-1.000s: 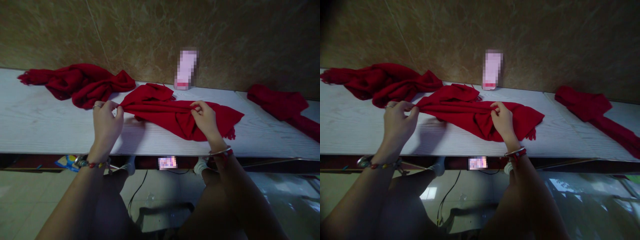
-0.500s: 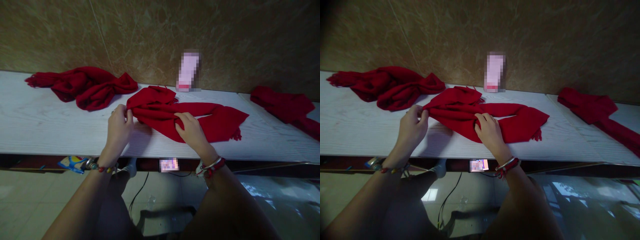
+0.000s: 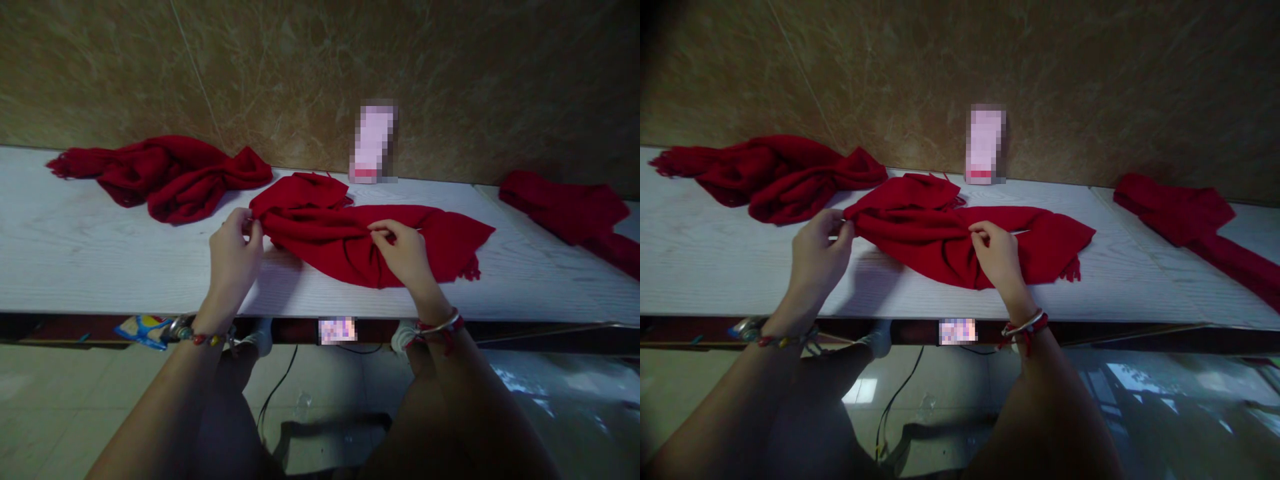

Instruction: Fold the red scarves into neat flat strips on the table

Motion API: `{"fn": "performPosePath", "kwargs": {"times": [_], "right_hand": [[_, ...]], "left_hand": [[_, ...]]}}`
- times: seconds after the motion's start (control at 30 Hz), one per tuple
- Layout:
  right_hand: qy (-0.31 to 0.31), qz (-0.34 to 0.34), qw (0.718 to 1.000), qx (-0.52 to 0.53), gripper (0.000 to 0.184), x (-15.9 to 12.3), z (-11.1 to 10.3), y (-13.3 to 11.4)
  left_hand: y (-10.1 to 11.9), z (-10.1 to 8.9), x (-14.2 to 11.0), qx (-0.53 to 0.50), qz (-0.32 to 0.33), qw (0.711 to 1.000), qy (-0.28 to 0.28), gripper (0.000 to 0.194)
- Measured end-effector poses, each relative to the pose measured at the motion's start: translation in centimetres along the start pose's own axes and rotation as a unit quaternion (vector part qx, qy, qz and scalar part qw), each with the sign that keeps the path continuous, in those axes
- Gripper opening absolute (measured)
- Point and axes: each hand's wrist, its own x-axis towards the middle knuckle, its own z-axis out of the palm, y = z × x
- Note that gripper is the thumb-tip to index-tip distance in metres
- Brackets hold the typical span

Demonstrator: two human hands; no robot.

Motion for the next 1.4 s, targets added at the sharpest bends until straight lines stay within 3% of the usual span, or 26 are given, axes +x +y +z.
{"fn": "performPosePath", "kwargs": {"times": [0.13, 0.23, 0.37, 0.53, 0.6, 0.7, 0.83, 0.97, 1.07, 1.13, 1.2, 1.27, 1.33, 1.4], "right_hand": [[0.055, 0.001, 0.998, 0.025, 0.017, 0.4, -1.2, 0.6], [0.054, -0.051, 0.997, 0.032, 0.016, -0.1, -1.2, 0.1], [-0.017, -0.167, 0.986, -0.009, 0.024, -1.6, -0.1, -1.8], [-0.087, -0.232, 0.961, -0.124, 0.049, -3.5, 1.7, -3.6], [-0.074, -0.237, 0.959, -0.137, 0.046, -4.1, 2.4, -4.1], [-0.011, -0.204, 0.97, -0.135, 0.02, -4.3, 3.3, -4.6], [0.028, -0.15, 0.988, -0.03, 0.018, -3.1, 2.6, -4.4], [0.04, -0.046, 0.997, 0.049, 0.014, -0.5, 0.4, -2.0], [0.063, 0.057, 0.996, -0.002, 0.015, 1.0, -0.9, 0.4], [0.047, 0.095, 0.993, -0.058, 0.015, 1.5, -1.3, 1.6], [-0.001, 0.095, 0.991, -0.099, 0.015, 1.5, -1.4, 2.3], [-0.066, 0.059, 0.99, -0.113, 0.017, 1.3, -1.4, 2.7], [-0.116, 0.011, 0.988, -0.103, 0.018, 1.0, -1.5, 2.8], [-0.137, -0.025, 0.987, -0.077, 0.018, 0.8, -1.7, 3.0]], "left_hand": [[-0.2, 0.1, 0.2, 0.003, -0.002, 1.0, 0.002, 0.014], [0.2, 0.1, 0.1, -0.005, -0.005, 1.0, -0.015, 0.018], [0.9, 0.0, -0.1, -0.052, 0.002, 0.999, -0.006, 0.022], [1.0, 0.5, 0.1, -0.156, -0.006, 0.987, 0.045, 0.029], [1.2, 0.9, 0.2, -0.197, 0.013, 0.978, 0.063, 0.031], [1.9, 1.3, 0.4, -0.232, 0.054, 0.967, 0.093, 0.028], [2.6, 1.8, 0.5, -0.242, 0.075, 0.96, 0.121, 0.029], [1.4, 2.7, 0.7, -0.13, 0.077, 0.986, 0.065, 0.037], [0.2, 3.5, 0.6, -0.009, 0.035, 0.999, 0.013, 0.055], [-0.1, 3.8, 0.5, 0.062, -0.006, 0.997, -0.051, 0.072], [0.0, 4.0, 0.3, 0.129, -0.014, 0.982, -0.14, 0.084], [0.2, 4.0, 0.2, 0.184, 0.021, 0.961, -0.206, 0.078], [0.2, 3.9, 0.4, 0.203, 0.063, 0.952, -0.221, 0.062], [-0.2, 3.6, 1.2, 0.166, 0.071, 0.963, -0.199, 0.054]]}}
